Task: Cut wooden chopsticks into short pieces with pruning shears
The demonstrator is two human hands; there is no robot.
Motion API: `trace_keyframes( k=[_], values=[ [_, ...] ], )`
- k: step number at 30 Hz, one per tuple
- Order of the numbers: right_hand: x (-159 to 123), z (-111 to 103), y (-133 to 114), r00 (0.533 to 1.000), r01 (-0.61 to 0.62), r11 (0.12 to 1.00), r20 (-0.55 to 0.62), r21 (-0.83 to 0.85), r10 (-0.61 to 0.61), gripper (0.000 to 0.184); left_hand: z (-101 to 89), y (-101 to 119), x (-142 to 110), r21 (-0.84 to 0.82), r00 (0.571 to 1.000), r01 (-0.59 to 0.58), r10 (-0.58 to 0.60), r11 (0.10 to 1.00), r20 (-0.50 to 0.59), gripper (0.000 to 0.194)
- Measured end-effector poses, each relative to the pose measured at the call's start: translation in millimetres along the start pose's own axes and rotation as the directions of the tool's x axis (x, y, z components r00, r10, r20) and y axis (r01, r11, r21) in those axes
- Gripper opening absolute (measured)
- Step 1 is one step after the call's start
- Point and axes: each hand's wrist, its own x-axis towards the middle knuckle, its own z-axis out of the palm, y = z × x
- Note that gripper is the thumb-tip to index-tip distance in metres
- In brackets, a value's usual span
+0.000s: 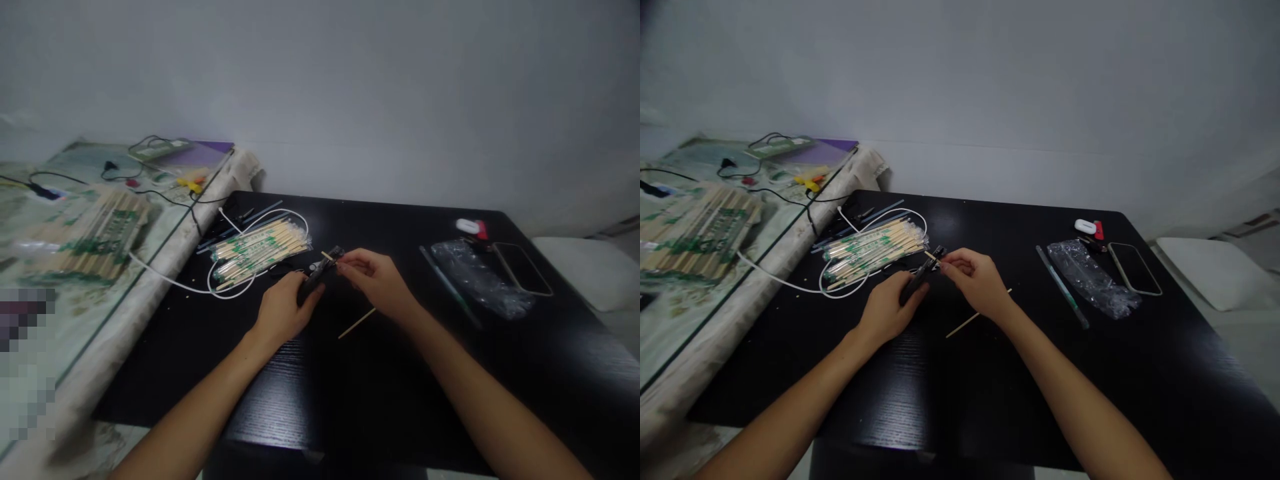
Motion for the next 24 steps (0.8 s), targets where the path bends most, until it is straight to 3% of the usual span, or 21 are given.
trace_keyframes(
  k=[17, 21, 24],
  values=[
    [0.0, 4.5, 6.3, 1.000, -0.008, 0.999, -0.020, -0.043, 0.007, 0.022, -0.3, -0.9, 3.8, -0.040, 0.999, 0.025, -0.023, 0.999, 0.039, 0.035],
    [0.5, 4.7, 5.5, 0.998, -0.060, 0.996, -0.018, -0.059, 0.059, 0.022, -5.0, -1.7, 5.3, -0.068, 0.995, 0.077, -0.073, 0.995, 0.063, 0.040],
    [0.4, -2.0, -1.0, 0.989, -0.131, 0.987, 0.052, -0.088, 0.136, 0.020, -9.9, -2.5, 6.3, -0.079, 0.994, 0.089, -0.083, 0.993, 0.077, 0.046]
  ],
)
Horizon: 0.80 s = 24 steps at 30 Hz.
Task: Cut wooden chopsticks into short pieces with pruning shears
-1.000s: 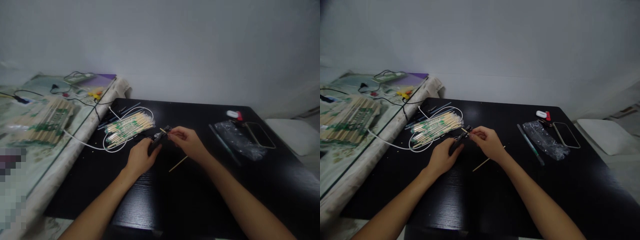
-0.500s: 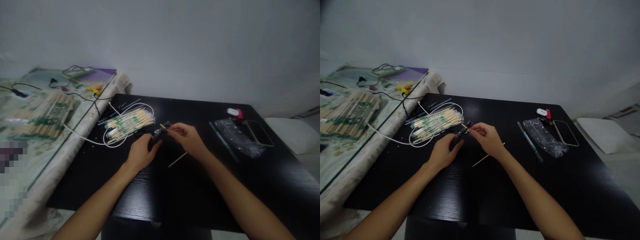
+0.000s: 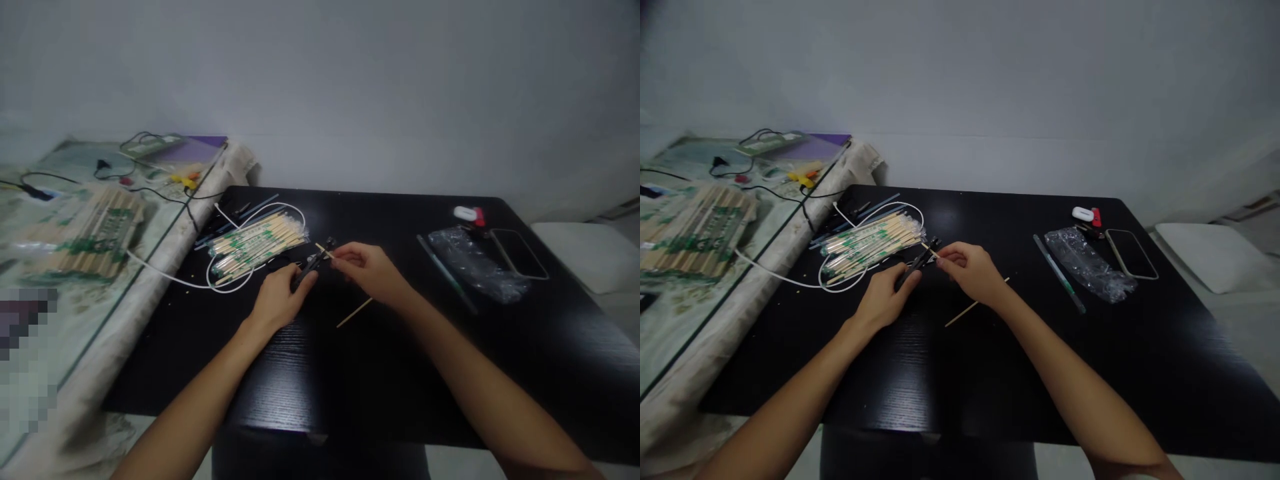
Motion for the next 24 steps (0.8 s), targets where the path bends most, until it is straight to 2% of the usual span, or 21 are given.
trace_keyframes(
  k=[4, 8, 14, 20, 24],
  values=[
    [-1.8, -16.2, -8.7, 0.991, -0.057, 0.998, 0.116, -0.041, 0.062, 0.017, -4.7, -0.3, 0.5, 0.002, 1.000, -0.015, 0.015, 1.000, 0.009, 0.050],
    [-2.3, -26.7, -12.5, 0.993, -0.035, 0.999, 0.116, 0.016, 0.033, 0.017, -4.7, -0.3, -0.4, 0.025, 0.999, -0.039, 0.038, 0.999, 0.023, 0.050],
    [-4.7, -18.4, -11.9, 0.984, -0.085, 0.995, 0.163, 0.049, 0.076, 0.013, 0.2, -4.3, -2.9, 0.100, 0.996, -0.088, 0.089, 0.991, -0.007, 0.046],
    [-6.0, -6.0, -9.4, 0.999, 0.005, 0.997, 0.045, 0.076, -0.008, 0.020, 4.4, -8.0, -3.3, 0.118, 0.993, -0.109, 0.114, 0.987, -0.039, 0.045],
    [-7.2, -2.3, -9.4, 0.999, 0.041, 0.996, 0.009, 0.078, -0.042, 0.022, 2.6, -5.2, -2.9, 0.066, 0.990, -0.128, 0.132, 0.990, -0.056, 0.045]
  ],
)
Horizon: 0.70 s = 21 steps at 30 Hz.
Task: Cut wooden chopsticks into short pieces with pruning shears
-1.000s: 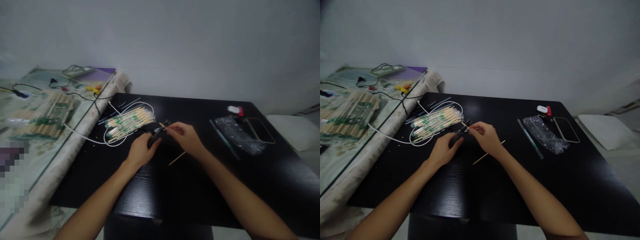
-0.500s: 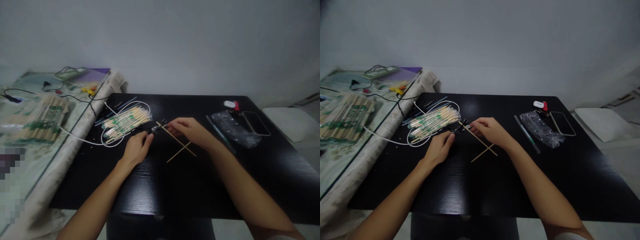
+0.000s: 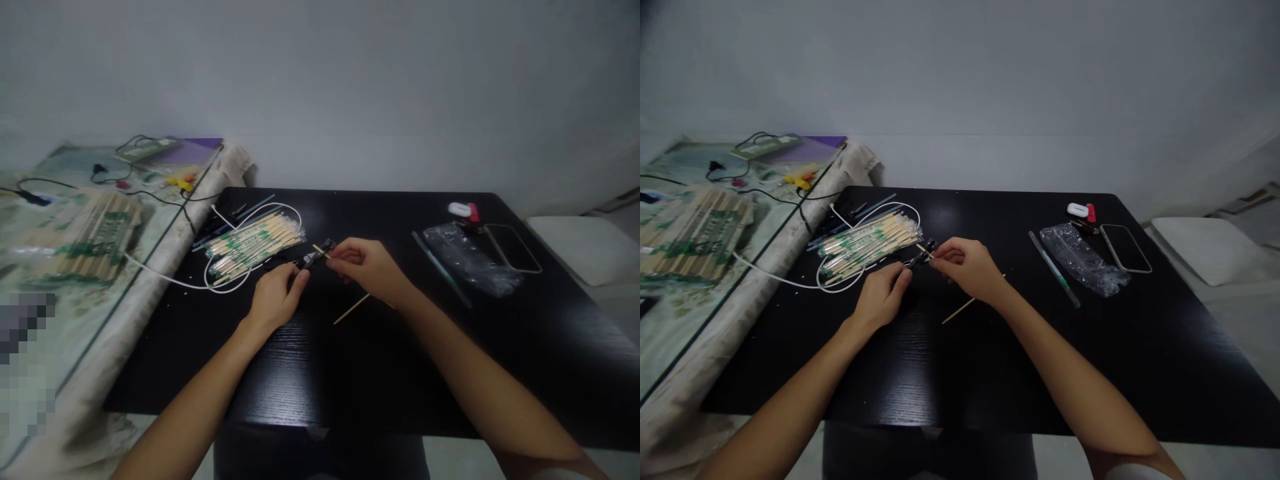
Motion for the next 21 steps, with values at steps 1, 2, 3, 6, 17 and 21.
trace_keyframes(
  k=[1, 2, 3, 6, 17, 21],
  values=[
    [-0.1, 0.4, 0.0, 1.000, 0.011, 1.000, -0.007, -0.002, -0.011, 0.022, -0.7, 0.7, 0.4, -0.013, 1.000, -0.004, 0.004, 1.000, -0.004, 0.045],
    [-0.2, 0.7, 0.1, 1.000, 0.017, 1.000, -0.012, -0.004, -0.017, 0.022, -1.3, 1.3, 0.9, -0.021, 1.000, -0.007, 0.007, 1.000, -0.004, 0.045],
    [-0.1, 0.8, 0.2, 1.000, 0.018, 1.000, -0.019, -0.009, -0.018, 0.022, -1.7, 1.8, 1.4, -0.025, 1.000, -0.007, 0.007, 1.000, -0.001, 0.046],
    [0.8, 0.7, 1.4, 1.000, 0.000, 1.000, -0.021, -0.021, 0.000, 0.021, -2.0, 2.6, 2.7, -0.020, 1.000, 0.005, -0.005, 1.000, 0.017, 0.046],
    [5.2, 1.6, 8.8, 0.999, -0.045, 0.999, -0.019, -0.031, 0.044, 0.028, 0.9, 2.7, 1.8, 0.035, 0.997, 0.081, -0.081, 0.996, -0.002, 0.046],
    [6.7, 3.7, 11.7, 1.000, 0.001, 1.000, -0.030, -0.023, -0.002, 0.028, 2.6, 0.8, 1.2, 0.059, 0.996, 0.084, -0.083, 0.995, -0.030, 0.044]
  ],
)
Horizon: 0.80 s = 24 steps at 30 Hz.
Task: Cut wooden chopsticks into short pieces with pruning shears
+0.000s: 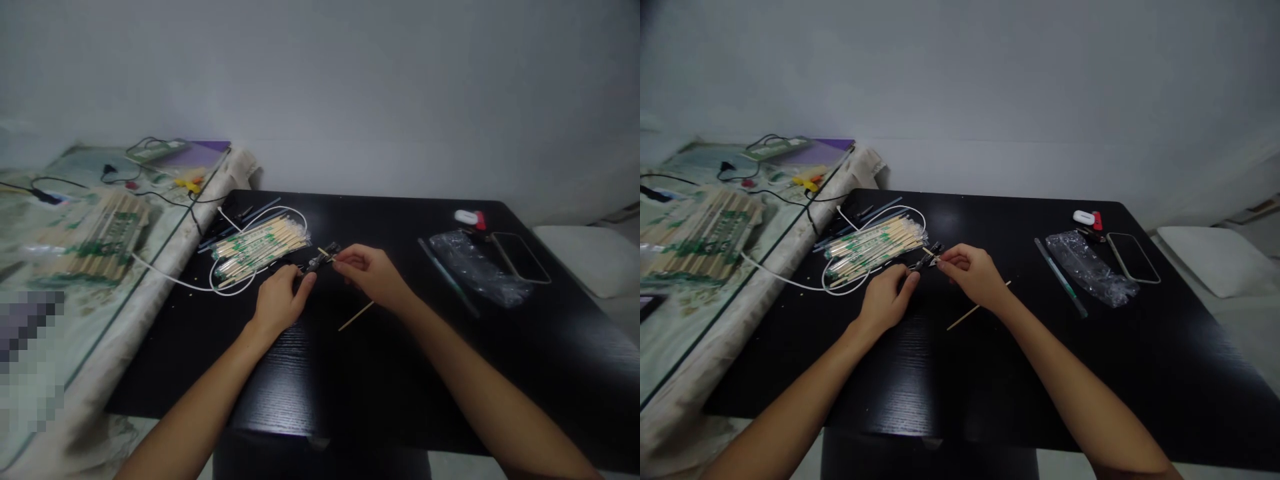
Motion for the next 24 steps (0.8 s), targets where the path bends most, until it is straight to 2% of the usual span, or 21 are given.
trace_keyframes(
  k=[6, 12, 18, 24],
  values=[
    [-1.0, 5.0, 4.1, 0.994, 0.100, 0.995, -0.051, 0.010, -0.099, 0.036, 3.6, -2.3, -2.5, -0.006, 0.999, -0.042, 0.042, 0.999, -0.030, 0.041],
    [-6.2, 4.6, -2.9, 0.993, 0.118, 0.990, -0.013, -0.074, -0.120, 0.035, 3.8, -4.8, -3.8, -0.041, 0.993, -0.109, 0.107, 0.993, -0.049, 0.037],
    [-6.2, 0.7, -6.5, 0.992, 0.114, 0.990, 0.057, -0.082, -0.110, 0.039, 4.1, -6.2, -2.8, -0.071, 0.991, -0.129, 0.126, 0.989, -0.049, 0.036],
    [-8.6, 2.8, -8.7, 0.992, 0.120, 0.982, 0.042, -0.148, -0.115, 0.034, 5.1, -7.4, -1.0, -0.076, 0.991, -0.128, 0.125, 0.989, -0.043, 0.037]
  ],
)
